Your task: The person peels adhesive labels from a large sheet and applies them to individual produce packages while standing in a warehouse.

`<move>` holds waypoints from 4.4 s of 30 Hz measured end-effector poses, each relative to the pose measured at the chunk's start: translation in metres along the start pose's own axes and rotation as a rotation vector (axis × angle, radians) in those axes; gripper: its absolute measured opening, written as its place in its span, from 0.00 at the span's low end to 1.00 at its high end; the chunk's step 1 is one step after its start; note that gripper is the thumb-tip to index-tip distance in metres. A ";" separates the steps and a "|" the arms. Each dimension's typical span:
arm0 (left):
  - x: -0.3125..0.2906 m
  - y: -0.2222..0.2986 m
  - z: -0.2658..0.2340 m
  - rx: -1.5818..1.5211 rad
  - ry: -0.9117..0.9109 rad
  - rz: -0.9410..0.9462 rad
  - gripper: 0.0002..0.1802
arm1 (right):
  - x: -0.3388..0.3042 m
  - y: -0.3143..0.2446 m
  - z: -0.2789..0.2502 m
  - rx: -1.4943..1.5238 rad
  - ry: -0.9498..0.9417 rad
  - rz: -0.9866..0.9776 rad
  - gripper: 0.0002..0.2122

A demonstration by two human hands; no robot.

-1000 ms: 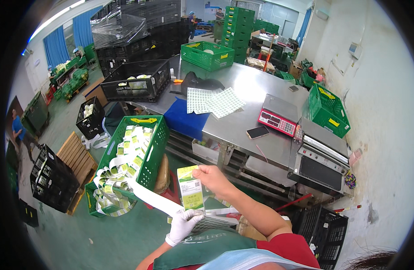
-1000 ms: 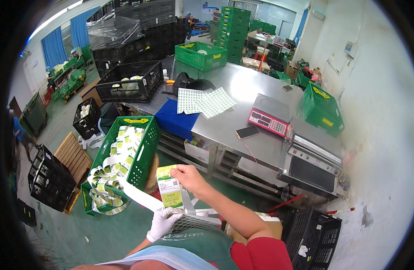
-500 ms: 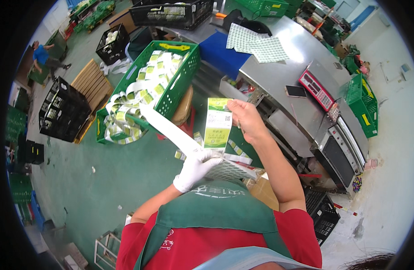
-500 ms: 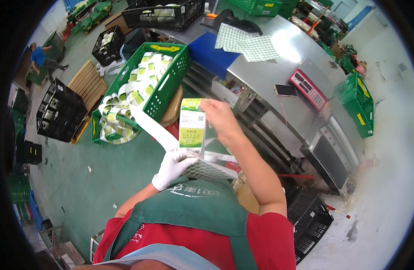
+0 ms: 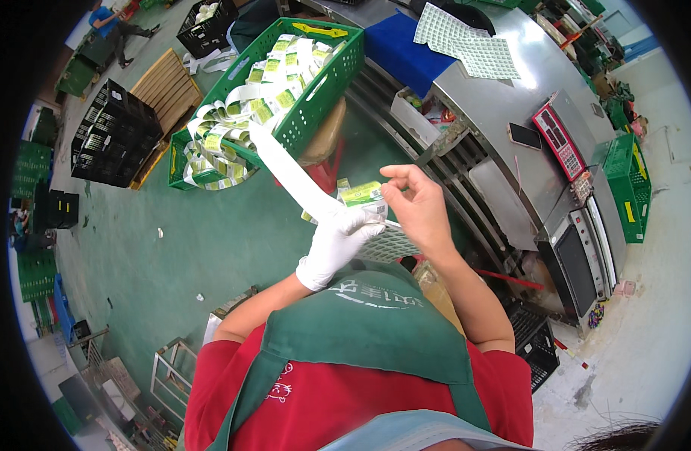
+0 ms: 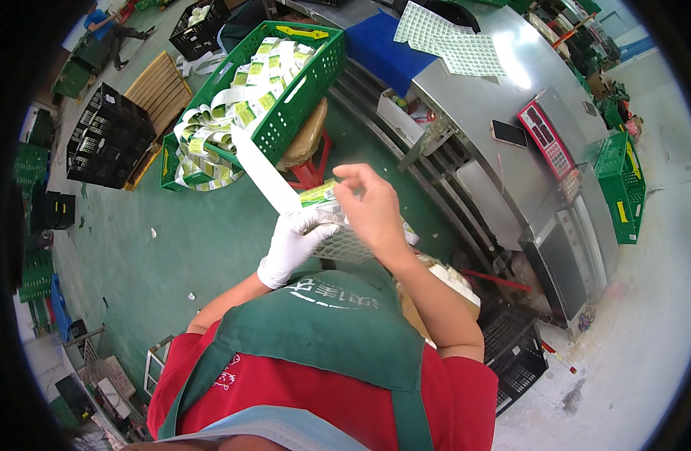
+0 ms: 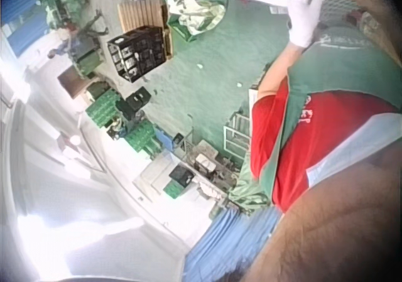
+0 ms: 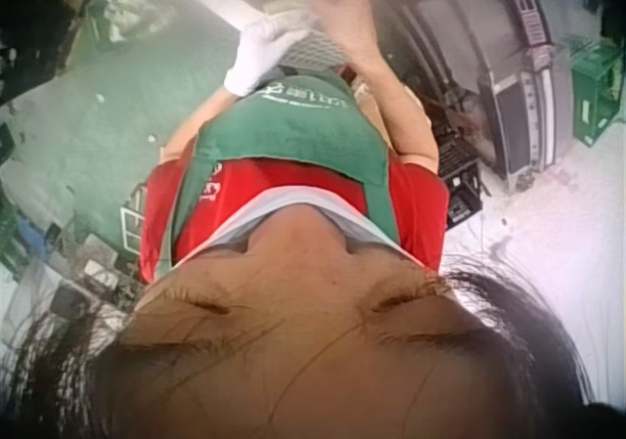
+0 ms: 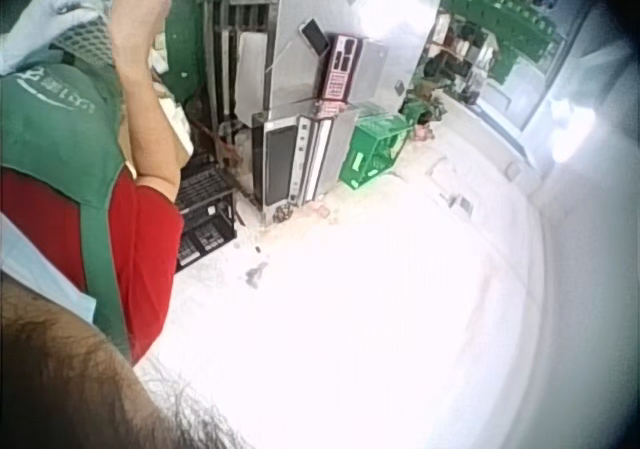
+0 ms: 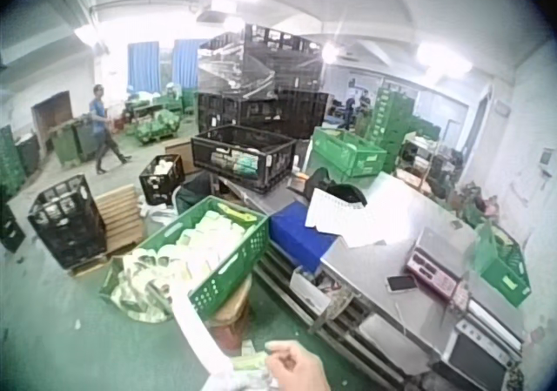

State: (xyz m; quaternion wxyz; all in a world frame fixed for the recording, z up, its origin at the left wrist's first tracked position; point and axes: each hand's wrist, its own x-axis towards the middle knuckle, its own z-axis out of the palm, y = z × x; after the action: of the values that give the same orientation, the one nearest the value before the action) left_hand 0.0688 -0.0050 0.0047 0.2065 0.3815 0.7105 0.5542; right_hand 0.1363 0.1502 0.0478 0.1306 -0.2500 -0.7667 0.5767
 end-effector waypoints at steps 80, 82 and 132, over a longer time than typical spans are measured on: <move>-0.007 -0.009 0.007 0.188 -0.174 0.139 0.07 | 0.055 -0.025 -0.030 0.691 -0.018 0.013 0.06; -0.013 -0.012 0.011 -0.027 -0.106 0.021 0.07 | 0.053 -0.023 -0.032 0.590 0.019 0.018 0.06; -0.023 -0.012 0.017 -0.033 -0.066 -0.036 0.08 | 0.020 0.005 -0.033 0.458 -0.046 0.182 0.13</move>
State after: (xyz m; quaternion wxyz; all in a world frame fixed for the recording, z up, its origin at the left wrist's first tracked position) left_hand 0.0914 -0.0132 -0.0152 0.2462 0.3833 0.7007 0.5491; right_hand 0.1363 0.1891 0.0508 0.1141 -0.2687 -0.5930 0.7504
